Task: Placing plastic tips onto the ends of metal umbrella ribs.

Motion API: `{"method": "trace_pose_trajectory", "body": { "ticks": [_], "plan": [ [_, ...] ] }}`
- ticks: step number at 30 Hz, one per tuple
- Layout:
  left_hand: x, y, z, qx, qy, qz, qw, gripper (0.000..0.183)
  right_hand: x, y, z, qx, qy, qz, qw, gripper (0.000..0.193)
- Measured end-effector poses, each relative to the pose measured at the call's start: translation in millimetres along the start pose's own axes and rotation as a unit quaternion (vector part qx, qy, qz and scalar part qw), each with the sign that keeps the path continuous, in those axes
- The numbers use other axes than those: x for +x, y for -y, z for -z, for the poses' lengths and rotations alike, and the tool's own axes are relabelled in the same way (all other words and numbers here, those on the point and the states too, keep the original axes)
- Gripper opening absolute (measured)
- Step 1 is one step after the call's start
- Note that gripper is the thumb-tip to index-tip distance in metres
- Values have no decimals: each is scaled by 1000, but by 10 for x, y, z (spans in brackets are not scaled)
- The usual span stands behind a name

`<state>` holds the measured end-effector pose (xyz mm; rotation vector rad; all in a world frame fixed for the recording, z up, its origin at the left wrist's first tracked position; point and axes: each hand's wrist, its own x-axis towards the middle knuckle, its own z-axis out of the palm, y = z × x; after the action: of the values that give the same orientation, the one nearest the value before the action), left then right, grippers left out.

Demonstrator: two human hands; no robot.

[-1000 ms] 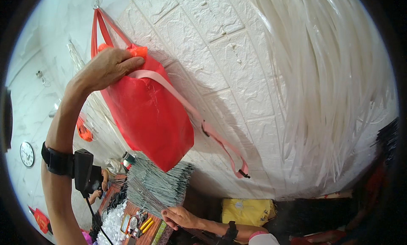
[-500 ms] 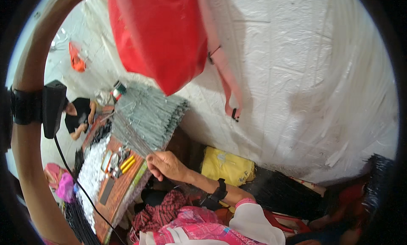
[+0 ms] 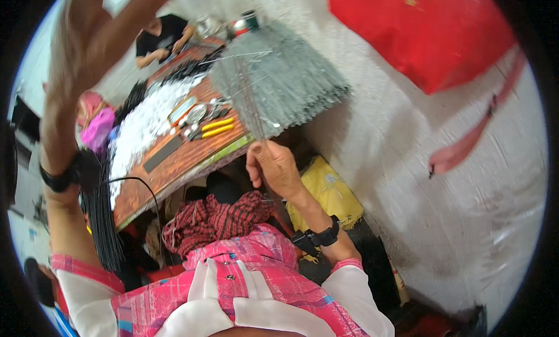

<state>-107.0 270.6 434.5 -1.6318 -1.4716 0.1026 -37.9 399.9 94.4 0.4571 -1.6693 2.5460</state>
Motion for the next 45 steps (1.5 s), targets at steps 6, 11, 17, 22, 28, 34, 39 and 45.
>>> {"method": "trace_pose_trajectory", "body": {
  "ticks": [6, 11, 17, 22, 28, 34, 39, 45],
  "plan": [
    [-2420, -933, 319, -182, 153, 524, 818, 21, 244, -108, -438, -21, 64, -27, 997, 51],
    [-3712, -1575, 173, -209, 144, 676, 692, 19, 509, -175, -853, -7, 94, -53, 994, 50],
    [-4360, -1718, 95, -200, 100, 742, 632, 18, 807, -503, -1466, 30, 159, -100, 982, 49],
    [-4862, -1492, 64, -113, 102, 762, 630, 16, 880, -939, -1738, -5, 176, -165, 970, 49],
    [-5512, -1300, -10, 57, 89, 786, 609, 15, 962, -1229, -1944, -21, 194, -208, 958, 48],
    [-5533, -1339, -112, -11, 78, 810, 582, 23, 1092, -1372, -2040, -7, 190, -221, 957, 48],
    [-5530, -1207, -344, -8, 118, 758, 641, 26, 1121, -1420, -1961, -15, 178, -235, 956, 48],
    [-5502, -1015, -495, 11, 212, 729, 650, 25, 1116, -1485, -1903, 16, 168, -218, 961, 50]
  ]
}}
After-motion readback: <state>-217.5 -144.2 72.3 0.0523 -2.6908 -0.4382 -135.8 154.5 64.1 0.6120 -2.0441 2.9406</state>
